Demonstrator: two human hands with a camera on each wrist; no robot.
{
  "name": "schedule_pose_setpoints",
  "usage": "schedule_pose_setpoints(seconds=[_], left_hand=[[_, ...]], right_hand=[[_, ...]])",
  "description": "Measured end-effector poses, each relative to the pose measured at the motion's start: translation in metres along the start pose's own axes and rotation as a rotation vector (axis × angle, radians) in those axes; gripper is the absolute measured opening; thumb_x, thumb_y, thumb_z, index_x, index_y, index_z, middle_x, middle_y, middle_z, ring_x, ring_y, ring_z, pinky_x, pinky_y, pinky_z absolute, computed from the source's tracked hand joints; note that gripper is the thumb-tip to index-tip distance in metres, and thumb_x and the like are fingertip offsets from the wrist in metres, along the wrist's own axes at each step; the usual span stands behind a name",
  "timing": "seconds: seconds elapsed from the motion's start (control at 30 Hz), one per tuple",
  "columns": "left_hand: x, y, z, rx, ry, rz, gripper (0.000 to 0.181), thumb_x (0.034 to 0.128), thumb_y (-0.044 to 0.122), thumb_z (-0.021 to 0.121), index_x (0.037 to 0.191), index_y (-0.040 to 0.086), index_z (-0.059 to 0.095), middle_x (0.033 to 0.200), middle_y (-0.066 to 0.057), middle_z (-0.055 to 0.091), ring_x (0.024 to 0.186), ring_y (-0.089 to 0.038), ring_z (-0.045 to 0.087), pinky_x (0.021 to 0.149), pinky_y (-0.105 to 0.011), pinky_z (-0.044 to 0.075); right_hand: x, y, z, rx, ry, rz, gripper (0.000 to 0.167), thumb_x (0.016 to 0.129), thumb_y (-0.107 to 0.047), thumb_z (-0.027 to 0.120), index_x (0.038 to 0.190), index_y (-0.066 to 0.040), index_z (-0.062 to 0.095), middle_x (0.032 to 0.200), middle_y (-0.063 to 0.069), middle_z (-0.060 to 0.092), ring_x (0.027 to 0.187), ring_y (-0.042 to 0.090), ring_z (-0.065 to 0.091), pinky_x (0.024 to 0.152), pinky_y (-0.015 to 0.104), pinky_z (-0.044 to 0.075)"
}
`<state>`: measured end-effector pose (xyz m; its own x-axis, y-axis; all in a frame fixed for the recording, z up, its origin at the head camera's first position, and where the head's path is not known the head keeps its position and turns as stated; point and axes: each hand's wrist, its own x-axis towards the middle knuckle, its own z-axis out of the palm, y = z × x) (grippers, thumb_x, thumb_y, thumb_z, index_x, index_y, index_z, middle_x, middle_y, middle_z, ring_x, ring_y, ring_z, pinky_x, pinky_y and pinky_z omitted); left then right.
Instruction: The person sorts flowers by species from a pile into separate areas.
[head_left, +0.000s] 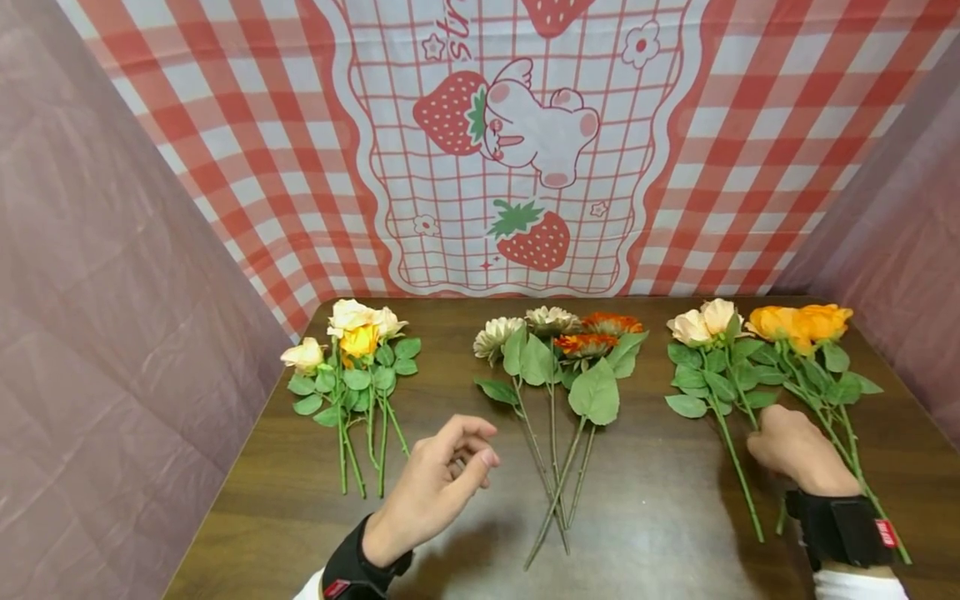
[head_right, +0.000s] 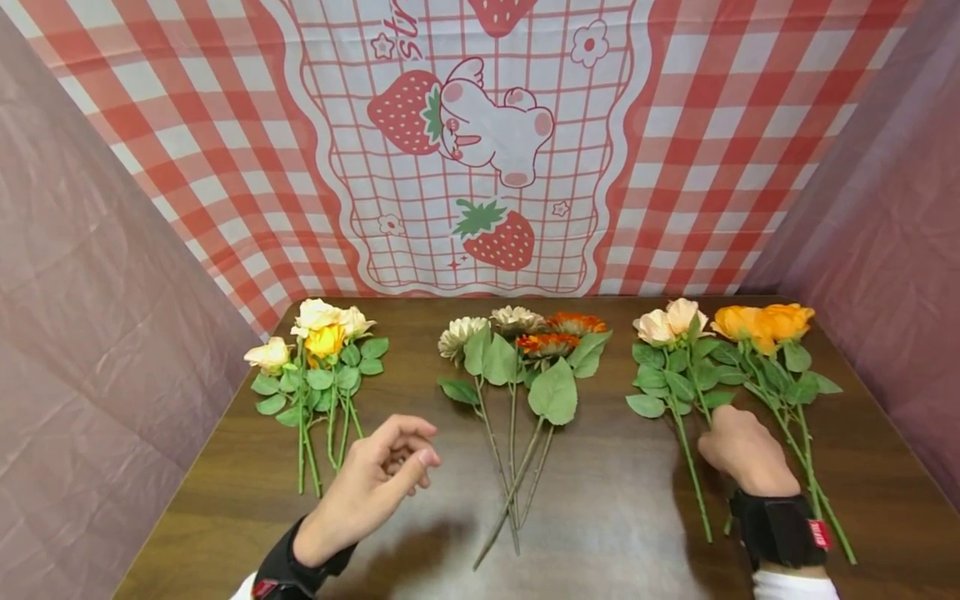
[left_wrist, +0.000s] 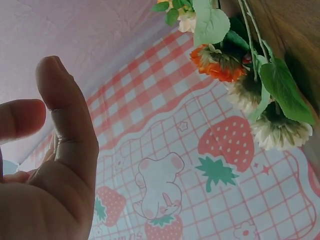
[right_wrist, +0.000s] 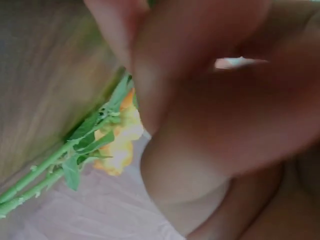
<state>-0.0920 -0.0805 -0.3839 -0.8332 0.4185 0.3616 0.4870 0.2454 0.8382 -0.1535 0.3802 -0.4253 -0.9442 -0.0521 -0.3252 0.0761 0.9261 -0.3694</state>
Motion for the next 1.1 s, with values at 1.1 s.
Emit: schedule_pose_setpoints(seconds=[1.1], left_hand=[[0.0029, -0.0072, -0.0074, 0.101, -0.058, 0.019, 0.018, 0.097, -0.001, 0.055, 0.113, 0.006, 0.059, 0.088, -0.007, 0.071, 0.069, -0.006, 0.062, 0.057, -0.021, 0.053]], right_hand=[[-0.0024, 0.0073, -0.0019, -0.043, 0.01, 0.076, 0.036, 0.092, -0.022, 0.062, 0.062, -0.016, 0.043, 0.061, -0.001, 0.035, 0.056, 0.019, 0.043, 0.054, 0.037, 0.035]])
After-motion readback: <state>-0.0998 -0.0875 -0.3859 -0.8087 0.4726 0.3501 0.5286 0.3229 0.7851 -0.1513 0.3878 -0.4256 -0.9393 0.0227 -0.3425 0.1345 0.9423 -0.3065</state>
